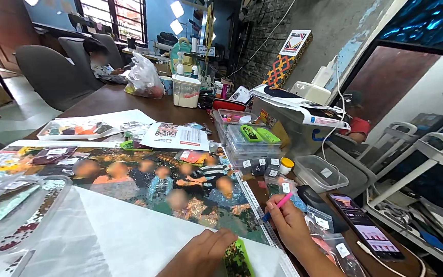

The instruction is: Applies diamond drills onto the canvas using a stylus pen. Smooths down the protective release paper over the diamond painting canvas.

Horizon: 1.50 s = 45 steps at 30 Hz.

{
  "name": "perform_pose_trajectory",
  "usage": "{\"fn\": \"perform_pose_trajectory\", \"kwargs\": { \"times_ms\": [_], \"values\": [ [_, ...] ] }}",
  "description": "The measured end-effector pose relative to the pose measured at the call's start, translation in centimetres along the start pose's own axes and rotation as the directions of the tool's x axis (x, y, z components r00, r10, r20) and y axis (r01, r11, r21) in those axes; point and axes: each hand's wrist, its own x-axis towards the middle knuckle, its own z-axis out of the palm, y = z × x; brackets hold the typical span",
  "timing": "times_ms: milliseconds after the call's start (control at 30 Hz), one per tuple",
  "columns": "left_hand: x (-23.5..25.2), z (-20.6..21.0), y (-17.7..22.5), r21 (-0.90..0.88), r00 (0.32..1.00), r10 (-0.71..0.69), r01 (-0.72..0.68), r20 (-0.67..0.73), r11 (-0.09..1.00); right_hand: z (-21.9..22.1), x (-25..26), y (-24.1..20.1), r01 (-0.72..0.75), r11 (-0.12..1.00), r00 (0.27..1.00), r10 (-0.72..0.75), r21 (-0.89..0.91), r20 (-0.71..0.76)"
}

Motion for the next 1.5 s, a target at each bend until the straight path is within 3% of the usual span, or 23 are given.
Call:
{"fn": "perform_pose_trajectory", "kwargs": {
  "times_ms": [367, 667, 833, 1067, 1500],
  "values": [
    [0.0, 0.1, 0.0, 0.015, 1.0, 0.001, -0.001, -0.004, 1.0, 0.1, 0.0, 0.1, 0.005, 1.0, 1.0, -0.005, 0.0, 0.007],
    [0.0, 0.0, 0.2, 0.008, 1.0, -0.014, 0.014, 0.007, 1.0, 0.2, -0.1, -0.3, 0.113, 0.986, 0.994, -0.113, -0.12, 0.012],
    [0.0, 0.1, 0.0, 0.031, 1.0, 0.003, -0.003, 0.001, 1.0, 0.5, -0.3, -1.6, 0.132, 0.991, 0.99, -0.133, -0.024, -0.049],
    [0.1, 0.4, -0.2, 0.056, 0.998, 0.046, -0.044, -0.046, 0.997, 1.7, -1.2, -3.9, 0.197, 0.969, 0.969, -0.215, 0.146, 0.124],
    [0.2, 0.6, -0.2, 0.079, 0.997, 0.047, -0.042, -0.056, 0.996, 2.5, -1.5, -4.1, 0.208, 0.962, 0.949, -0.242, 0.176, 0.203]
  ]
}}
